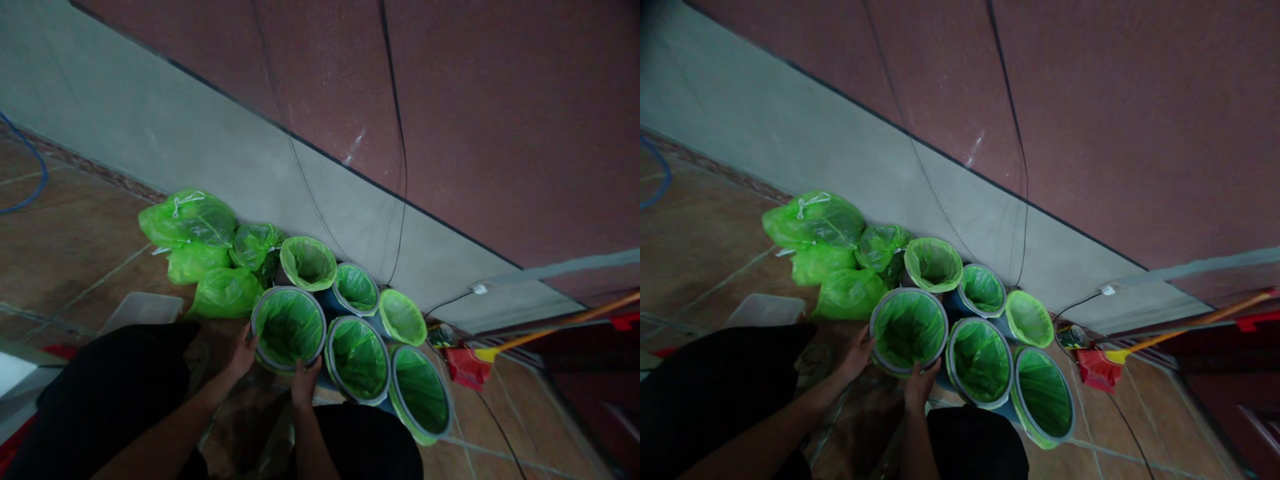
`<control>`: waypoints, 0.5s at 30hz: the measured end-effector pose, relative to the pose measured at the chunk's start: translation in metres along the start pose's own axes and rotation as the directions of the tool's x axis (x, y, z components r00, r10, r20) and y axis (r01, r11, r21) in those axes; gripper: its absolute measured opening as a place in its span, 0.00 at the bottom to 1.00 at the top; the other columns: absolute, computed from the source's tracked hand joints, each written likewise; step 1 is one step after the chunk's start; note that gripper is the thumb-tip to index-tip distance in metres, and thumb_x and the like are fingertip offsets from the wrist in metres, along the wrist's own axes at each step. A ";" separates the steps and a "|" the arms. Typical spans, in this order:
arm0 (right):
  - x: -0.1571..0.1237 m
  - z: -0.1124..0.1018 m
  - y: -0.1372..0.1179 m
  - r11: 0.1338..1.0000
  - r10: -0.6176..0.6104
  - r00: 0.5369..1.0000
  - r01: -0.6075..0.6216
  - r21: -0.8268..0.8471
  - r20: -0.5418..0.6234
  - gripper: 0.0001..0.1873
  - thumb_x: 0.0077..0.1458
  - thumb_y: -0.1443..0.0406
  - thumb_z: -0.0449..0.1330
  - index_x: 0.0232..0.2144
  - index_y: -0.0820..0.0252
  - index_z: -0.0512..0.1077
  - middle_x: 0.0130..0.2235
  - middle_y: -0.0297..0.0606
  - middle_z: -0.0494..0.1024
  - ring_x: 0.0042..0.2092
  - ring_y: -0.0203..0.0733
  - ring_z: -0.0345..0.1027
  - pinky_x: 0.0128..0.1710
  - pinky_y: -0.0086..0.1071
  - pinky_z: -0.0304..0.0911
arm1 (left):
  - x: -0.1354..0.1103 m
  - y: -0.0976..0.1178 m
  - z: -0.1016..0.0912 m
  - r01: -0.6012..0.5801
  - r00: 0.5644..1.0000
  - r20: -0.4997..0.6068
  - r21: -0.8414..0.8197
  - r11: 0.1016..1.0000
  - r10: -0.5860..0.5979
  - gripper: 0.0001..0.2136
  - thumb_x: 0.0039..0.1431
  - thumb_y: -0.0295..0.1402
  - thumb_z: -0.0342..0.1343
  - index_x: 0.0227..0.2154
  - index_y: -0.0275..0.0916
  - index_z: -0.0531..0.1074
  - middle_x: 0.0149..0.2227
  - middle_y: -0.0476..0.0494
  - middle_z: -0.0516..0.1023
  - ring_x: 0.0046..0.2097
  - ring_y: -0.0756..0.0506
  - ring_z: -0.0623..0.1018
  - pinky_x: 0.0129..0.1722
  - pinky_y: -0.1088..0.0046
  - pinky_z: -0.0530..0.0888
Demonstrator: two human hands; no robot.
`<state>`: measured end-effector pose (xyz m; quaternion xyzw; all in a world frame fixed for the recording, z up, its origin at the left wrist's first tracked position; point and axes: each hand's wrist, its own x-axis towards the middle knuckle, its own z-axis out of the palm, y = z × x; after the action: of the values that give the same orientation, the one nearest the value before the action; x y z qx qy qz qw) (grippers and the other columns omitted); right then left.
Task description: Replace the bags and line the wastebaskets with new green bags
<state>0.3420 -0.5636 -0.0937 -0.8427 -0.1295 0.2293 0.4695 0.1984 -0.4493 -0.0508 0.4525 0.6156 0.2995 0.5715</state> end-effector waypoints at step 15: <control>0.002 0.003 0.013 1.000 0.014 0.998 -0.013 0.009 -0.061 0.36 0.54 0.52 0.53 0.59 0.72 0.61 0.61 0.62 0.65 0.62 0.56 0.61 0.57 0.43 0.58 | -0.019 -0.001 0.015 0.207 0.977 0.120 -0.345 0.915 -0.175 0.29 0.50 0.33 0.58 0.57 0.32 0.63 0.16 0.58 0.67 0.16 0.52 0.64 0.16 0.78 0.61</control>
<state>0.3429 -0.5676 -0.1068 -0.8481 -0.1085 0.2073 0.4754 0.2116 -0.4694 -0.0458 0.2918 0.5672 0.3288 0.6964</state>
